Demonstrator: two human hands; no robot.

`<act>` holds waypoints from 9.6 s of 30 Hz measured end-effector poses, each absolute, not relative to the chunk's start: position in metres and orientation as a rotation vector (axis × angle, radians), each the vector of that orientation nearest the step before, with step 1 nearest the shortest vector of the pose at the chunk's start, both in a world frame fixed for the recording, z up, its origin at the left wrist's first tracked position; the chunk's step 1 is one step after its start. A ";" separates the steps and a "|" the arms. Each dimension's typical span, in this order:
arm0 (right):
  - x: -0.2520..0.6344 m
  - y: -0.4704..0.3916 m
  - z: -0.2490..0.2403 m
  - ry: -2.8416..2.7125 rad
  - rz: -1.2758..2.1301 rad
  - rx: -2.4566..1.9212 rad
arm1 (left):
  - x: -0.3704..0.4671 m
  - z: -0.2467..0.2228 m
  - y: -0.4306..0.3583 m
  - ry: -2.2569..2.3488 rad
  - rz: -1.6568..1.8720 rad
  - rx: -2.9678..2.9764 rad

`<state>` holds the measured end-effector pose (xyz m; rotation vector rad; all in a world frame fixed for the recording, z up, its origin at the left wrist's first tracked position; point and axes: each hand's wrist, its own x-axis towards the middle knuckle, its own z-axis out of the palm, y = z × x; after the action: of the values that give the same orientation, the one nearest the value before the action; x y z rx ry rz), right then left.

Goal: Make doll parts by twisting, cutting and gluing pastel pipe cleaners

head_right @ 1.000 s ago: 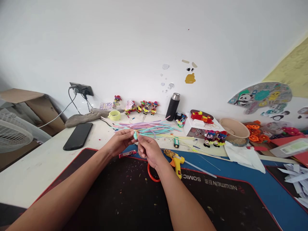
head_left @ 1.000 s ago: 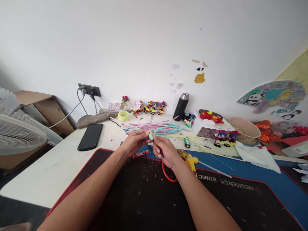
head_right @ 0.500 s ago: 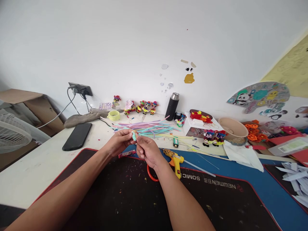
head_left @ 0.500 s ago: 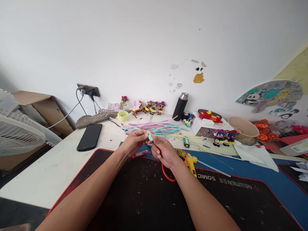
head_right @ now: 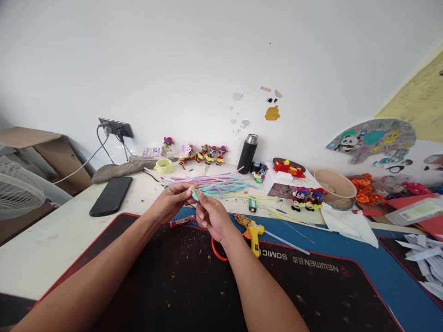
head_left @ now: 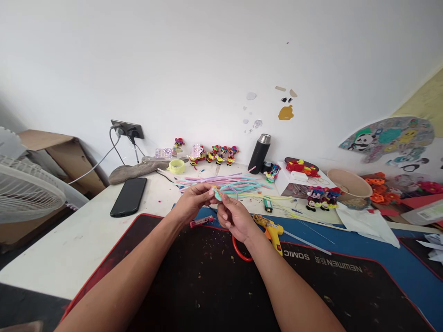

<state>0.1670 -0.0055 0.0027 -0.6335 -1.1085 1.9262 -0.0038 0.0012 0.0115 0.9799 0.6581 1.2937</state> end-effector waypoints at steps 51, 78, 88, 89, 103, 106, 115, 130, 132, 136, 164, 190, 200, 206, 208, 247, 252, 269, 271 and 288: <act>0.162 -0.002 -0.007 -1.525 1.289 -1.033 | -0.016 0.008 0.010 0.825 1.210 1.089; 0.329 -0.087 0.025 -1.777 0.808 -2.076 | -0.016 0.004 0.014 0.812 1.225 1.037; 0.310 -0.080 0.008 -1.768 0.605 -2.155 | -0.018 -0.002 0.017 0.796 1.197 1.063; 0.310 -0.079 0.006 -1.738 0.630 -2.146 | -0.018 -0.002 0.017 0.795 1.193 1.064; 0.299 -0.083 0.002 -0.840 1.384 -1.465 | -0.016 -0.001 0.015 0.812 1.179 1.091; 0.292 -0.082 0.003 -0.654 1.524 -1.260 | -0.016 0.000 0.015 0.813 1.169 1.085; 0.256 -0.072 0.017 -0.813 1.715 -0.896 | -0.015 0.004 0.011 0.810 1.179 1.046; 0.188 0.004 0.015 -0.811 1.956 -0.648 | -0.021 -0.003 0.019 0.829 1.318 0.914; 0.191 0.007 0.013 -0.821 1.923 -0.648 | -0.022 -0.004 0.021 0.845 1.322 0.915; 0.202 0.001 0.013 -0.916 1.879 -0.705 | -0.024 -0.006 0.023 0.873 1.355 0.901; 0.189 -0.017 0.012 -1.288 1.504 -0.960 | -0.016 -0.001 0.015 0.874 1.363 1.039; 0.189 -0.018 0.015 -1.257 1.486 -0.985 | -0.018 -0.001 0.016 0.896 1.370 1.056; 0.189 -0.020 0.012 -1.306 1.507 -1.001 | -0.019 -0.001 0.017 0.896 1.401 1.019; 0.190 -0.019 0.015 -1.264 1.489 -1.008 | -0.019 0.000 0.016 0.888 1.396 1.029; 0.190 -0.020 0.016 -1.268 1.495 -1.009 | -0.019 0.000 0.016 0.888 1.400 1.026; 0.190 -0.020 0.017 -1.259 1.515 -1.008 | -0.022 0.003 0.017 0.872 1.457 0.999; 0.189 -0.021 0.015 -1.279 1.535 -1.007 | -0.024 -0.001 0.019 0.893 1.465 0.985; 0.189 -0.022 0.019 -1.272 1.508 -1.035 | -0.024 -0.001 0.019 0.890 1.451 0.977; 0.189 -0.022 0.018 -1.277 1.517 -1.030 | -0.024 -0.002 0.019 0.901 1.449 0.988; 0.189 -0.021 0.015 -1.293 1.531 -1.032 | -0.024 -0.001 0.018 0.918 1.451 1.018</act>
<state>0.1889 -0.0211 0.0147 -1.0324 -1.2928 1.5308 -0.0237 0.0182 -0.0008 1.0181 0.9183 1.4513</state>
